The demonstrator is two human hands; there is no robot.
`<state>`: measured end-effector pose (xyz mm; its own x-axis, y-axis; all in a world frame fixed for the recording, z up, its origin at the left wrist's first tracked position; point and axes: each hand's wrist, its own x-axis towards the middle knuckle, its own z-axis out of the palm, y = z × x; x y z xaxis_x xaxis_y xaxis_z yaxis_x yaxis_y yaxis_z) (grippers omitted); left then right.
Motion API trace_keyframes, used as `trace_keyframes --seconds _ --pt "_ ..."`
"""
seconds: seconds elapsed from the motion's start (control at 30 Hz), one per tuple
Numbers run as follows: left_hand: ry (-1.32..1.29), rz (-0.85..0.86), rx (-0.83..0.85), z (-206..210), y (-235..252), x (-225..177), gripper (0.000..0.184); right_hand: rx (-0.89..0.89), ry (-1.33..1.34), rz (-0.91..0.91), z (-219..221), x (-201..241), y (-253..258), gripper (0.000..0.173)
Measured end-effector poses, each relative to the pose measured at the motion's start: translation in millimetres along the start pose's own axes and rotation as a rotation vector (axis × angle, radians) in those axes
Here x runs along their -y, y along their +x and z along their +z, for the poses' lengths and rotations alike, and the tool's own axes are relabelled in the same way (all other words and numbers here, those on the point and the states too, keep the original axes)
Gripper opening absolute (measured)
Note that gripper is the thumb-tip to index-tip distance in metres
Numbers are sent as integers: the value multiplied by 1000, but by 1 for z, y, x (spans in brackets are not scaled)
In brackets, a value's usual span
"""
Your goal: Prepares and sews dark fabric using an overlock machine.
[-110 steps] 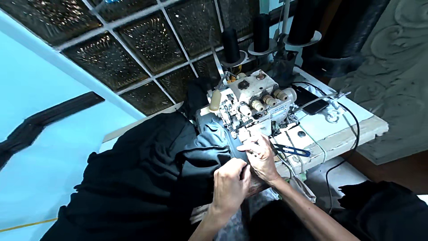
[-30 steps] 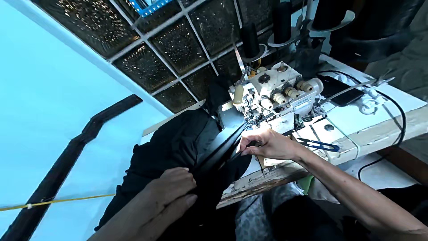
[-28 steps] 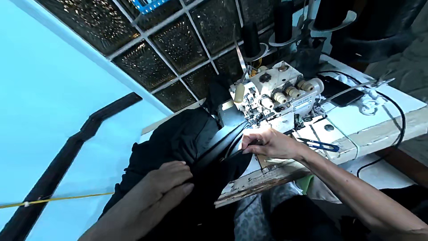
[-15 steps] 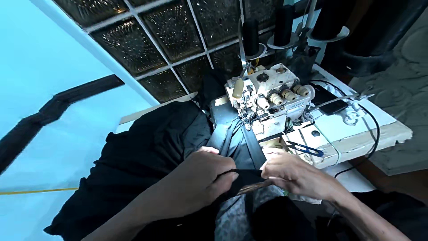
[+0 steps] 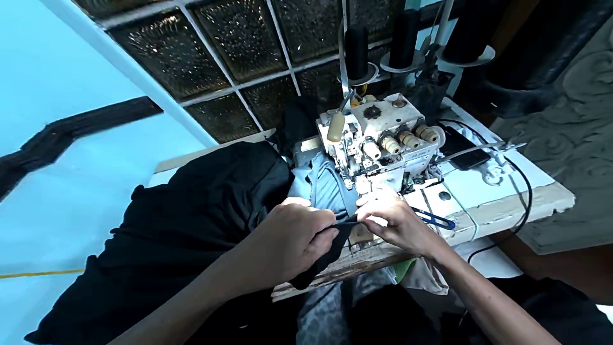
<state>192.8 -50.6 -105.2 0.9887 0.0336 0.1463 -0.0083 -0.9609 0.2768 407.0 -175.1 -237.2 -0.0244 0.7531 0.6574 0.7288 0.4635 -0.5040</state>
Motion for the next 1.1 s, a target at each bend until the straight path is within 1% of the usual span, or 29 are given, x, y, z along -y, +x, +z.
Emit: trace_keyframes --seconds 0.13,0.27,0.37,0.43,0.5,0.6,0.67,0.77,0.87,0.9,0.97,1.03,1.1 --pt "48 -29 -66 6 8 9 28 -76 -59 -16 7 -17 16 10" --pt "30 -82 -86 9 12 15 26 -79 -74 -16 9 -32 25 11" --pt "-6 -116 -65 8 11 14 27 -66 -48 5 8 -31 27 12" --pt "-29 -136 -57 8 9 12 27 -47 45 16 6 -26 31 12" --pt "-45 -144 -53 7 8 10 27 -19 198 -2 1 -16 38 7" --pt "-71 -141 -49 8 9 6 28 61 431 -45 -7 0 47 7" --pt "-71 -134 -41 9 11 4 28 96 490 -32 -11 6 50 4" --pt "-70 -125 -20 9 11 7 30 116 457 5 -13 4 49 4" --pt "-71 -86 -24 -4 7 16 30 142 411 78 -17 2 39 3" --pt "-65 -80 -32 -11 6 20 28 165 400 101 -18 1 34 9" --pt "-44 -114 -39 -25 3 24 24 201 364 95 -18 1 27 18" --pt "5 -125 -44 -33 2 23 20 201 315 63 -18 3 23 17" --pt "33 -116 -59 -32 3 20 18 191 323 70 -18 6 21 17"
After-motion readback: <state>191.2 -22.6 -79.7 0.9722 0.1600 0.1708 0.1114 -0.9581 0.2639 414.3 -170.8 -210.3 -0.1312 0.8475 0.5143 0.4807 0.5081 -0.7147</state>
